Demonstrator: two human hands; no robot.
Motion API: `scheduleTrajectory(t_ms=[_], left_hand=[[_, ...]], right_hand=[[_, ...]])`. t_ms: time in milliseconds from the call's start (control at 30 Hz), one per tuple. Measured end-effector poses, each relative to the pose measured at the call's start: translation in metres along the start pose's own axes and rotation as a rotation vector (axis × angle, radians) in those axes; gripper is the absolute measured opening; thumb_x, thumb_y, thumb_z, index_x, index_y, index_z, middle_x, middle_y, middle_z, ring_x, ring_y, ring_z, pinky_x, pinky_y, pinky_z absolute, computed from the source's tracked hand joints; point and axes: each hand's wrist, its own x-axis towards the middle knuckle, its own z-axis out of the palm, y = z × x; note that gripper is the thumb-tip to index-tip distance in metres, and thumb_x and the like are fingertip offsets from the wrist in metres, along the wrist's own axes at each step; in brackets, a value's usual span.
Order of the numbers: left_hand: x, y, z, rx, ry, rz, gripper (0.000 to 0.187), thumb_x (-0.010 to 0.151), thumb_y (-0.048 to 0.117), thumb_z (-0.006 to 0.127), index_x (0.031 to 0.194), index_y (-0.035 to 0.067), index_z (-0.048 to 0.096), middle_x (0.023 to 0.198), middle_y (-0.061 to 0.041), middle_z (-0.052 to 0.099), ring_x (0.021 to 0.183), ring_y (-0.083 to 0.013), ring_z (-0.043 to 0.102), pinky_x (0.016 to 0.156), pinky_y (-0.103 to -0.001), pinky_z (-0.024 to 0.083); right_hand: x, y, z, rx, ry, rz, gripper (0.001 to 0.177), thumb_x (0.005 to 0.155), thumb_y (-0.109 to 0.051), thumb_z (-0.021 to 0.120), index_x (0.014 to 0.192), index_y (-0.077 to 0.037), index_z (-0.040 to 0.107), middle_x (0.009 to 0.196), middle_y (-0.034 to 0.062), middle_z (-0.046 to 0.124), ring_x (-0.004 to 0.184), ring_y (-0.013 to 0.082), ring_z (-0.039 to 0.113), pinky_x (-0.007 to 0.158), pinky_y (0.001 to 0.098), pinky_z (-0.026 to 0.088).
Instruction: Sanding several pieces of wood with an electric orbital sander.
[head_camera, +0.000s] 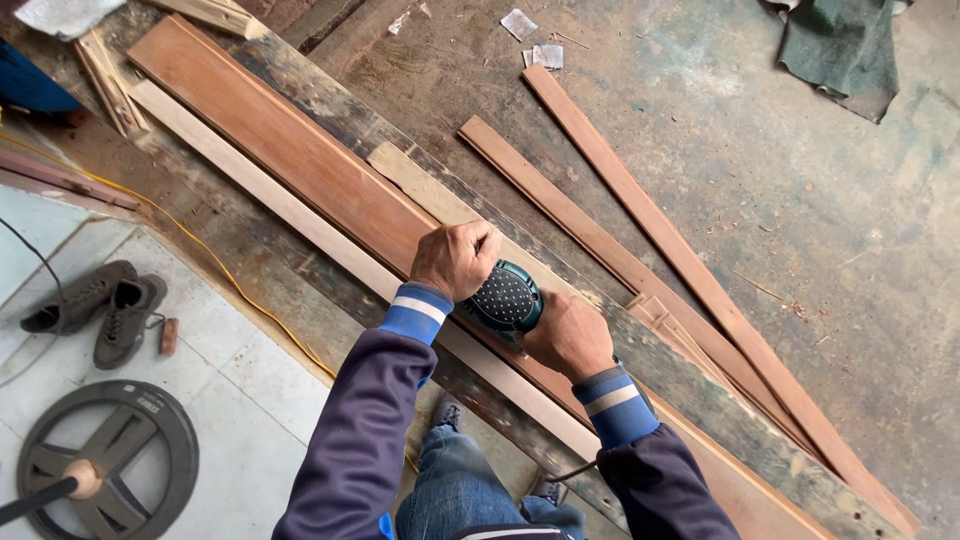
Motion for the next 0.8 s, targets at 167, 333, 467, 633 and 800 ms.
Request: scheduleTrajectory(t_ms=[167,333,467,633,800], left_hand=[[-0.029,0.047,0.055,0.038,0.022,-0.022,0.036,0.098,0.036,0.054,0.08,0.008,0.067,0.079,-0.02,0.071,0.075,-0.0422,0.07,0.069,-0.05,0.055],[-0.063,0.091,0.116,0.056,0.017,0.003,0.034,0.098,0.036,0.055,0.081,0.01,0.07,0.08,-0.02,0.072,0.077,-0.0427,0.069,0.069,-0.051,0.055],[-0.09,0.133,0.157,0.015,0.04,0.071,0.033,0.099,0.034,0.054,0.082,0.009,0.068,0.083,-0.019,0.072,0.076,-0.0418,0.07,0.068,-0.05,0.056],[-0.113,0.174,0.222,0.031,-0.075,0.048,0.038,0.101,0.035,0.047,0.075,0.011,0.061,0.059,-0.014,0.064,0.051,-0.0277,0.065,0.052,-0.045,0.054],[-0.148,0.209,0.289,-0.029,-0.133,0.054,0.038,0.103,0.033,0.041,0.07,0.015,0.052,0.051,-0.002,0.05,0.04,-0.0149,0.048,0.038,-0.036,0.046]], right_hand=[[-0.041,0.065,0.001,0.009,0.012,0.003,0.04,0.072,-0.03,0.075,0.109,-0.015,0.075,0.083,0.0184,0.075,0.078,0.0366,0.074,0.072,0.0471,0.06],[-0.093,0.132,0.004,0.064,0.013,0.026,0.042,0.072,-0.03,0.076,0.112,-0.016,0.075,0.087,0.017,0.077,0.081,0.036,0.074,0.075,0.047,0.06],[-0.128,0.186,0.005,0.058,-0.004,0.049,0.047,0.071,-0.033,0.078,0.114,-0.015,0.073,0.088,0.0175,0.076,0.083,0.0356,0.075,0.076,0.0466,0.061],[-0.17,0.259,0.011,0.018,-0.052,0.098,0.056,0.072,-0.035,0.079,0.123,-0.013,0.071,0.087,0.0157,0.077,0.077,0.0306,0.077,0.073,0.0424,0.063],[-0.211,0.328,0.019,-0.024,-0.156,0.179,0.067,0.075,-0.044,0.079,0.135,-0.018,0.063,0.087,0.0087,0.078,0.071,0.0218,0.078,0.07,0.0371,0.065]])
